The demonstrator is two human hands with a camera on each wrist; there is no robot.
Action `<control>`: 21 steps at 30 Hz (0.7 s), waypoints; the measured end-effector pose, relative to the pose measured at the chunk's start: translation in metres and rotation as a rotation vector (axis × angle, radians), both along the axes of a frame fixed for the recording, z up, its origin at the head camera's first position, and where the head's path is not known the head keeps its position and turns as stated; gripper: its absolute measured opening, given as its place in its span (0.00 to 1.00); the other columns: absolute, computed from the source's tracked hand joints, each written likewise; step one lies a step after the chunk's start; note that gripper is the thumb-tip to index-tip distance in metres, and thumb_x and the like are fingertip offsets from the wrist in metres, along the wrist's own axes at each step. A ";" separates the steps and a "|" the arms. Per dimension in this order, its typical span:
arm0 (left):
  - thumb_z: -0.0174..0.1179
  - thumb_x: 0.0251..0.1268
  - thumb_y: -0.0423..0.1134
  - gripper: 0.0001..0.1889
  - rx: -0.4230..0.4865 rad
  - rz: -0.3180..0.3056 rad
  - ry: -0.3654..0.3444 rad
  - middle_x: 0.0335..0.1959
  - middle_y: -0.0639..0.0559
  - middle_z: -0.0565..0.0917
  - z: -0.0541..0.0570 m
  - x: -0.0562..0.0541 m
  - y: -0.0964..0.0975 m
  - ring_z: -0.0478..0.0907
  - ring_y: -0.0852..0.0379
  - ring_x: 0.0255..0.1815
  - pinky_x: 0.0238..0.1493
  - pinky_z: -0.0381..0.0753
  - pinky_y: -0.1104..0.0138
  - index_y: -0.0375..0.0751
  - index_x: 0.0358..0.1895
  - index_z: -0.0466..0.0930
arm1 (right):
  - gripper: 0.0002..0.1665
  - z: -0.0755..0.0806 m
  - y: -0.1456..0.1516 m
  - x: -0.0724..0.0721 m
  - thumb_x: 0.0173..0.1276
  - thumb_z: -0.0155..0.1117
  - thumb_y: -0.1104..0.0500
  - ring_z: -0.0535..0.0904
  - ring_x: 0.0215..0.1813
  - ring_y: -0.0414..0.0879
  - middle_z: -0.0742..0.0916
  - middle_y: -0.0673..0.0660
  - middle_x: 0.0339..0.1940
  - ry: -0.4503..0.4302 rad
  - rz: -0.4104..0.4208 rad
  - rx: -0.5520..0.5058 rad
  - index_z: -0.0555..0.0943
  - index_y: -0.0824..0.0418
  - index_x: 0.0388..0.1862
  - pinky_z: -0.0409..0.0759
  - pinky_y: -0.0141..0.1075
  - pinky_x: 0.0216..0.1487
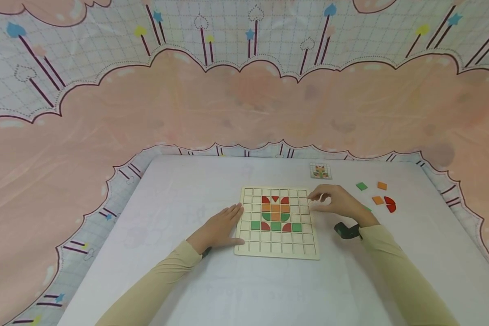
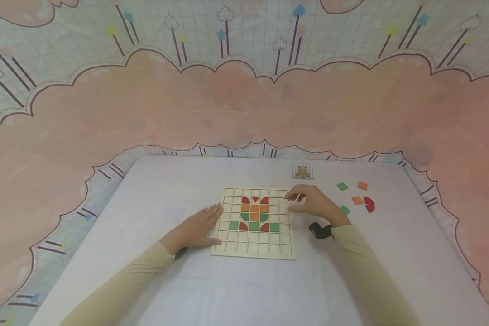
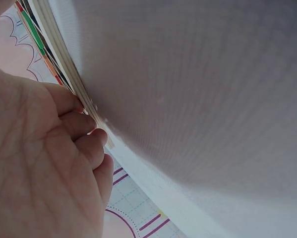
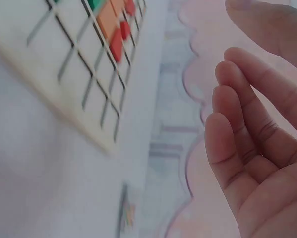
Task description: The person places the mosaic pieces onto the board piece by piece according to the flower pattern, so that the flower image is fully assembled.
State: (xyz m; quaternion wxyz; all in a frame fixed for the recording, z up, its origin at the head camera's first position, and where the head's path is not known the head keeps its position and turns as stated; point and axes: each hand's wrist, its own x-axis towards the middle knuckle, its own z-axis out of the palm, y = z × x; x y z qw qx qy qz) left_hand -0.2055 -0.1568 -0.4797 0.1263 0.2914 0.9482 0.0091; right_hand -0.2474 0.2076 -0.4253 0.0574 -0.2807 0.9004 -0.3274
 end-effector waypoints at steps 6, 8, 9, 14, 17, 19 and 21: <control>0.52 0.58 0.68 0.51 0.005 -0.006 0.004 0.77 0.42 0.48 0.001 0.001 0.000 0.47 0.49 0.77 0.76 0.53 0.58 0.35 0.74 0.46 | 0.18 0.008 0.038 0.003 0.55 0.72 0.62 0.78 0.41 0.49 0.86 0.62 0.42 0.041 -0.089 0.002 0.83 0.65 0.45 0.79 0.29 0.44; 0.52 0.58 0.68 0.51 -0.008 -0.007 0.008 0.77 0.43 0.48 0.000 0.001 0.000 0.47 0.49 0.77 0.76 0.53 0.58 0.36 0.74 0.46 | 0.18 0.009 0.052 0.005 0.55 0.72 0.61 0.78 0.40 0.43 0.86 0.62 0.42 0.054 -0.116 -0.007 0.82 0.65 0.45 0.79 0.27 0.44; 0.52 0.58 0.68 0.51 -0.006 -0.007 0.010 0.77 0.43 0.48 0.000 0.001 0.000 0.47 0.49 0.77 0.76 0.53 0.58 0.35 0.74 0.46 | 0.18 0.009 0.059 0.006 0.55 0.72 0.61 0.77 0.40 0.39 0.86 0.62 0.42 0.056 -0.129 -0.014 0.82 0.65 0.45 0.78 0.25 0.43; 0.53 0.58 0.68 0.51 -0.006 -0.007 0.014 0.77 0.42 0.49 0.000 0.001 0.000 0.48 0.49 0.77 0.76 0.54 0.58 0.35 0.74 0.47 | 0.18 0.004 0.089 0.011 0.56 0.71 0.61 0.77 0.38 0.31 0.85 0.65 0.42 0.073 -0.190 -0.034 0.82 0.68 0.45 0.77 0.22 0.41; 0.52 0.58 0.68 0.51 -0.016 -0.010 0.017 0.77 0.43 0.49 0.000 0.001 0.000 0.47 0.49 0.77 0.76 0.53 0.58 0.36 0.74 0.46 | 0.18 -0.003 0.103 0.012 0.56 0.70 0.63 0.77 0.38 0.32 0.85 0.67 0.41 0.070 -0.213 -0.033 0.82 0.70 0.44 0.77 0.20 0.39; 0.52 0.58 0.68 0.51 -0.013 -0.009 0.017 0.77 0.43 0.49 0.000 0.001 0.000 0.48 0.49 0.77 0.76 0.53 0.58 0.36 0.74 0.47 | 0.18 -0.008 0.112 0.014 0.56 0.70 0.63 0.76 0.37 0.30 0.85 0.67 0.40 0.044 -0.239 -0.026 0.81 0.71 0.45 0.76 0.19 0.39; 0.51 0.58 0.68 0.51 -0.013 -0.009 0.015 0.77 0.43 0.49 0.000 0.001 0.000 0.48 0.49 0.77 0.76 0.53 0.58 0.36 0.74 0.46 | 0.19 -0.014 0.119 0.015 0.57 0.70 0.63 0.75 0.36 0.28 0.85 0.66 0.39 0.010 -0.257 -0.016 0.81 0.72 0.45 0.75 0.18 0.38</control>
